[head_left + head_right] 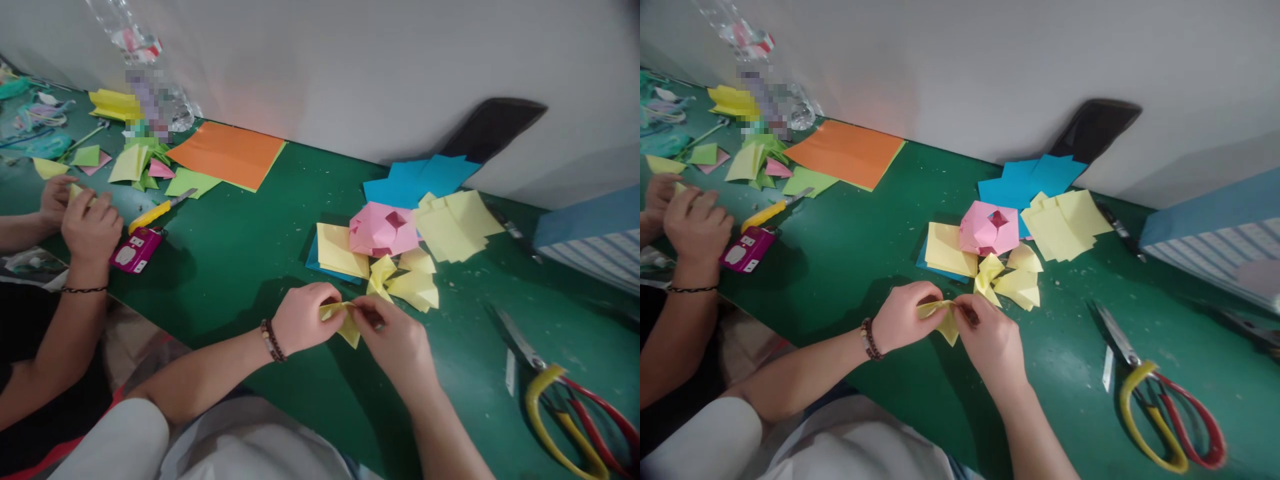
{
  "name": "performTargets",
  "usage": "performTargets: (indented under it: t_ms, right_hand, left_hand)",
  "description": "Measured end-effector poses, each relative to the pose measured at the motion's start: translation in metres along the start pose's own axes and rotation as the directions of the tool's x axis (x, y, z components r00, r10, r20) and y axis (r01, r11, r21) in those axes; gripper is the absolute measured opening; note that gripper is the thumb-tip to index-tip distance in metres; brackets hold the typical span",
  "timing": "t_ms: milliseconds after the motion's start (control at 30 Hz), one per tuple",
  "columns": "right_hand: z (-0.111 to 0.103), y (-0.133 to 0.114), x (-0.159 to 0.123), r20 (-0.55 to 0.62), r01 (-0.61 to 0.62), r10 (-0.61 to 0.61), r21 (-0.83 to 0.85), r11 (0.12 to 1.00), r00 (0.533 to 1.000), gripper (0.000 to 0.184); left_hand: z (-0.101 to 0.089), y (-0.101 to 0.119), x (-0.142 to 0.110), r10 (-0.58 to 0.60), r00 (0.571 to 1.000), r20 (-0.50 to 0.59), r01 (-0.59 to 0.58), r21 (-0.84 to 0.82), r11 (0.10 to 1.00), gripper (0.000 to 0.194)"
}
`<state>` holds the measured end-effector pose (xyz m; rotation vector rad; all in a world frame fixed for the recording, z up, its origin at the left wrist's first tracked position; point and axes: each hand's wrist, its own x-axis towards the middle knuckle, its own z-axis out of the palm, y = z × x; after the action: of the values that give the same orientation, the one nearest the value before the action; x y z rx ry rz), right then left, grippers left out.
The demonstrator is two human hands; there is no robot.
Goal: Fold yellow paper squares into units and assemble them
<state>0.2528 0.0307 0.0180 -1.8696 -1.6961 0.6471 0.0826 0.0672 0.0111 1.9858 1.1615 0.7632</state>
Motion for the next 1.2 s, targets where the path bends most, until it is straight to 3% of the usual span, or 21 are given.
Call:
performTargets:
  t_ms: [167,300,367,567,1000,1200]
  right_hand:
    - [-0.005,0.007,0.001,0.078,-0.102,0.084,0.275,0.956,0.993,0.029]
    - [-0.01,0.005,0.001,0.237,-0.142,0.042,0.422,0.896,0.971,0.046]
    - [-0.007,0.0,0.0,0.25,-0.165,0.059,0.426,0.89,0.966,0.052]
    - [0.008,-0.006,-0.002,0.07,-0.182,0.168,0.374,0.909,0.983,0.044]
    - [0.011,-0.004,0.003,0.099,-0.197,0.173,0.333,0.922,0.98,0.019]
    - [0.017,0.0,0.002,0.092,-0.168,0.147,0.292,0.941,0.985,0.018]
  left_hand:
    - [-0.007,-0.003,0.005,-0.079,0.995,-0.067,0.076,-0.048,0.996,0.006]
    - [-0.011,-0.003,0.007,-0.12,0.983,-0.141,0.105,-0.109,0.988,0.006]
    - [-0.01,-0.003,0.006,-0.108,0.984,-0.14,0.092,-0.118,0.989,0.007]
    - [-0.005,0.0,0.001,-0.005,0.991,-0.134,-0.014,-0.141,0.99,0.006]
    - [0.001,0.0,-0.002,0.149,0.985,-0.083,-0.154,-0.069,0.986,0.011]
    - [0.001,-0.002,-0.002,0.166,0.985,-0.041,-0.166,-0.001,0.986,0.017]
